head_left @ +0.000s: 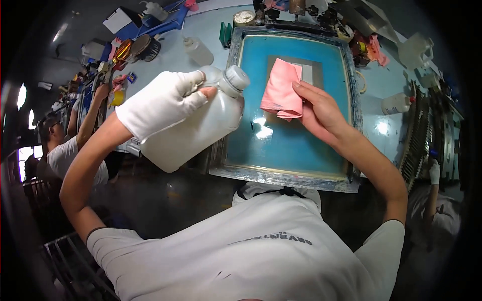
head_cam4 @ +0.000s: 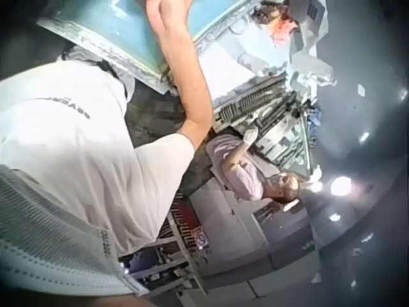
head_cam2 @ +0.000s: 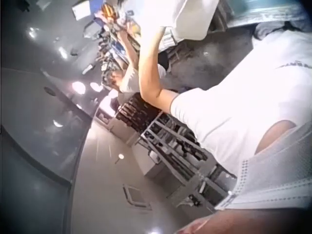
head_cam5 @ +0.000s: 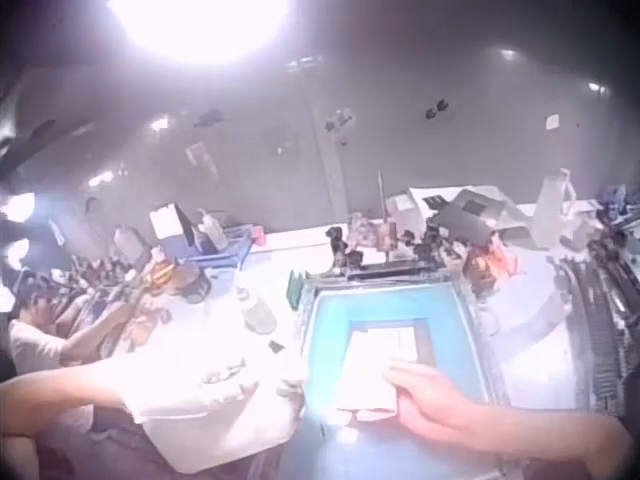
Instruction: The person cleans ink from a screen printing frame and its squeegee part using solvent from a bottle, a cleaning cloth, and a heat gun.
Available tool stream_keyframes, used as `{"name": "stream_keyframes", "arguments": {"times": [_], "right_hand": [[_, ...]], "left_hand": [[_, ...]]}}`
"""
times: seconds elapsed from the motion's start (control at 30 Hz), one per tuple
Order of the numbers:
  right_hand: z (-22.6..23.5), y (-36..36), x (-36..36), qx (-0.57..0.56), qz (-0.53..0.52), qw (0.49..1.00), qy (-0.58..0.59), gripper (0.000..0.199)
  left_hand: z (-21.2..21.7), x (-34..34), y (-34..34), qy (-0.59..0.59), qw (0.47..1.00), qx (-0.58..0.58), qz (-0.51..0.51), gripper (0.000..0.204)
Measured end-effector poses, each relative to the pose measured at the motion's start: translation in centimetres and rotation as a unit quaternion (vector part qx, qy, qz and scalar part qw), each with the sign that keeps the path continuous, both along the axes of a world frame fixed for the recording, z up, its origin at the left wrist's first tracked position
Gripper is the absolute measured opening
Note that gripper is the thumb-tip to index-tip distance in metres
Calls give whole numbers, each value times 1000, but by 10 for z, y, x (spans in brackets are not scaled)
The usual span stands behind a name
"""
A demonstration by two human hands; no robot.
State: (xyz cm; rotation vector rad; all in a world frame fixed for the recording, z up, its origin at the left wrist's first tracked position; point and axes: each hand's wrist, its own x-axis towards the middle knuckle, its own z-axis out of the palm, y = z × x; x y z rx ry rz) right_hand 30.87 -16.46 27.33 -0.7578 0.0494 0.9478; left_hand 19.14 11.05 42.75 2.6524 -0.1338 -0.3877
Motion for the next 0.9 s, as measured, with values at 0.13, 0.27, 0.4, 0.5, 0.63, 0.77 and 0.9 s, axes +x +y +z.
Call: {"name": "stream_keyframes", "arguments": {"times": [0.13,0.27,0.4,0.5,0.63,0.77,0.9], "right_hand": [[5,1,-14,18,52,998,5,36],[17,-4,-28,38,70,997,5,35],[19,-5,-33,47,83,995,-10,33],[16,-5,-38,25,87,996,-18,38],[11,-4,-37,12,75,997,-1,33],[7,1,-32,27,69,997,24,34],[5,2,-31,42,66,996,35,34]], "left_hand": [[-7,-6,-32,78,997,24,17,26],[-9,0,-53,92,993,78,-20,21],[-24,2,-50,67,991,105,-48,17],[-27,5,-53,71,989,108,-67,16],[-28,9,-56,71,987,121,-84,17],[-23,12,-60,88,980,156,-86,17],[-18,12,-61,86,979,155,-98,17]]}}
